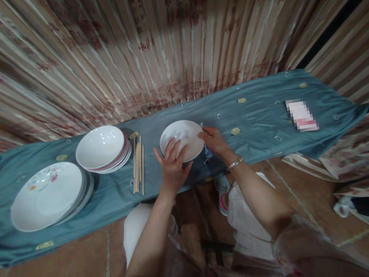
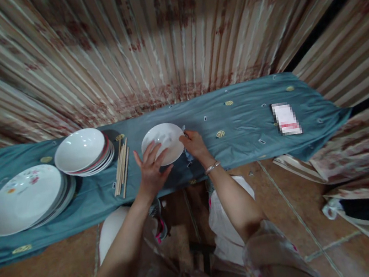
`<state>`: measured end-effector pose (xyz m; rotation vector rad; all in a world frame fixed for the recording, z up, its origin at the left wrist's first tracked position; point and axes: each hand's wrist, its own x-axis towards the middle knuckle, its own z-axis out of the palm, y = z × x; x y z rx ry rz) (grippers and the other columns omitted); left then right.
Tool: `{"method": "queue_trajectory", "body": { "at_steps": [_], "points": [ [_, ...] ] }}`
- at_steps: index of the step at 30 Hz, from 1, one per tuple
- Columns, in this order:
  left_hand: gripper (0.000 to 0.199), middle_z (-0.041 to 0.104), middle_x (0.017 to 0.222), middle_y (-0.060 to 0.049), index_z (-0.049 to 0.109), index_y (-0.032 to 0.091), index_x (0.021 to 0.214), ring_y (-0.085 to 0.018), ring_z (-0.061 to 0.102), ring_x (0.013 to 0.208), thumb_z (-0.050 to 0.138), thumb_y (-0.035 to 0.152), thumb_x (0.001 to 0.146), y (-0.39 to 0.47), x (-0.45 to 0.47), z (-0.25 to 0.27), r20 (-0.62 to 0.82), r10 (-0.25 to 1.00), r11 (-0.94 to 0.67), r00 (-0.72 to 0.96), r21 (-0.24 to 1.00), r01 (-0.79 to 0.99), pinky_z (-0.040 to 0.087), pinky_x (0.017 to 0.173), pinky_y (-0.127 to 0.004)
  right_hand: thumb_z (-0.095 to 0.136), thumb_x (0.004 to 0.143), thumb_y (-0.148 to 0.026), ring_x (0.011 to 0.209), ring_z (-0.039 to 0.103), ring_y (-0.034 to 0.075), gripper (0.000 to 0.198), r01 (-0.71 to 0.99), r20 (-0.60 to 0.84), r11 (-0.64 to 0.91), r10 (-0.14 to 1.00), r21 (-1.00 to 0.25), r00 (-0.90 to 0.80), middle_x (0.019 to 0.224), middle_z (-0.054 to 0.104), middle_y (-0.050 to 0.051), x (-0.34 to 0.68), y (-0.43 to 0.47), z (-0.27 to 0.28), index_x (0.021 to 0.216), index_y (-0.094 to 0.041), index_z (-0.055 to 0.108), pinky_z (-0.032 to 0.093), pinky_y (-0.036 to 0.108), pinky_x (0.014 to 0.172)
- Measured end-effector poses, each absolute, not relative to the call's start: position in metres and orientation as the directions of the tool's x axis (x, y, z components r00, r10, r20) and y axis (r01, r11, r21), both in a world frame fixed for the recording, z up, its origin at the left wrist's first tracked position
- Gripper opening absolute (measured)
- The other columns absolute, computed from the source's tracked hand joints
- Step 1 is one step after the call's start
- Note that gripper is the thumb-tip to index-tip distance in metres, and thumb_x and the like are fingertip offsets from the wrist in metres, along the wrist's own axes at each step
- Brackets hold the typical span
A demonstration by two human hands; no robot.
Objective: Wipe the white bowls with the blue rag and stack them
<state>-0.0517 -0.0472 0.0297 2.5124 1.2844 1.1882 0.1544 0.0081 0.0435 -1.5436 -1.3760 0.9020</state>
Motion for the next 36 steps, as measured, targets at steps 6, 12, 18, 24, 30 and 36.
{"method": "queue_trajectory", "body": {
  "at_steps": [6, 12, 18, 24, 30, 36],
  "points": [
    [0.020, 0.078, 0.114, -0.009, 0.075, 0.025, 0.106, -0.029, 0.068, 0.119, 0.060, 0.018, 0.095, -0.048, -0.043, 0.028, 0.547, 0.748, -0.626, 0.376, 0.392, 0.674, -0.003, 0.123, -0.074, 0.054, 0.072, -0.036, 0.059, 0.037, 0.012, 0.025, 0.439, 0.023, -0.082, 0.974, -0.895, 0.227, 0.052, 0.038, -0.006, 0.149, 0.005, 0.057, 0.053, -0.023, 0.046, 0.028, 0.029, 0.059],
    [0.025, 0.079, 0.101, -0.009, 0.075, 0.020, 0.104, -0.023, 0.071, 0.105, 0.051, 0.020, 0.100, -0.046, -0.042, 0.029, 0.558, 0.738, -0.652, 0.378, 0.447, 0.613, 0.022, 0.127, -0.062, 0.058, 0.075, -0.044, 0.059, 0.034, 0.012, 0.034, 0.429, 0.063, -0.055, 0.965, -0.901, 0.256, 0.052, 0.035, -0.007, 0.144, 0.005, 0.061, 0.052, -0.024, 0.043, 0.026, 0.029, 0.059],
    [0.024, 0.078, 0.102, -0.009, 0.074, 0.020, 0.104, -0.023, 0.071, 0.104, 0.050, 0.024, 0.100, -0.045, -0.047, 0.035, 0.580, 0.752, -0.641, 0.313, 0.536, 0.549, 0.039, 0.120, -0.053, 0.053, 0.080, -0.073, 0.062, 0.036, 0.012, 0.054, 0.297, 0.145, 0.071, 0.962, -0.952, 0.233, 0.059, 0.037, -0.006, 0.132, -0.002, 0.065, 0.060, -0.023, 0.046, 0.029, 0.028, 0.059],
    [0.016, 0.078, 0.099, -0.005, 0.076, 0.022, 0.096, -0.023, 0.071, 0.098, 0.063, 0.030, 0.091, -0.044, -0.054, 0.050, 0.453, 0.888, -0.441, 0.074, 0.796, 0.415, 0.042, 0.116, -0.045, 0.033, 0.094, -0.074, 0.061, 0.040, 0.014, 0.058, 0.267, 0.287, 0.207, 0.906, -0.941, 0.311, 0.060, 0.040, -0.004, 0.115, -0.017, 0.073, 0.064, -0.025, 0.041, 0.037, 0.029, 0.059],
    [0.026, 0.071, 0.072, -0.001, 0.077, 0.017, 0.084, -0.017, 0.063, 0.068, 0.078, 0.042, 0.076, -0.046, -0.052, 0.063, 0.113, 0.989, -0.121, -0.097, 0.990, -0.076, 0.050, 0.070, -0.029, 0.031, 0.105, -0.054, 0.109, 0.066, 0.024, 0.051, 0.494, 0.574, 0.446, 0.807, -0.746, 0.139, 0.116, 0.072, 0.014, 0.105, -0.032, 0.078, 0.109, -0.019, 0.068, 0.051, 0.041, 0.100],
    [0.026, 0.070, 0.067, 0.001, 0.078, 0.017, 0.079, -0.014, 0.058, 0.062, 0.086, 0.039, 0.068, -0.047, -0.044, 0.066, 0.029, 0.998, -0.049, -0.063, 0.942, -0.331, 0.047, 0.066, -0.026, 0.036, 0.106, -0.037, 0.146, 0.044, 0.028, 0.046, 0.666, 0.607, 0.540, 0.778, -0.516, -0.161, 0.156, 0.052, 0.012, 0.093, -0.040, 0.076, 0.143, -0.024, 0.059, 0.034, 0.053, 0.122]
  ]
}}
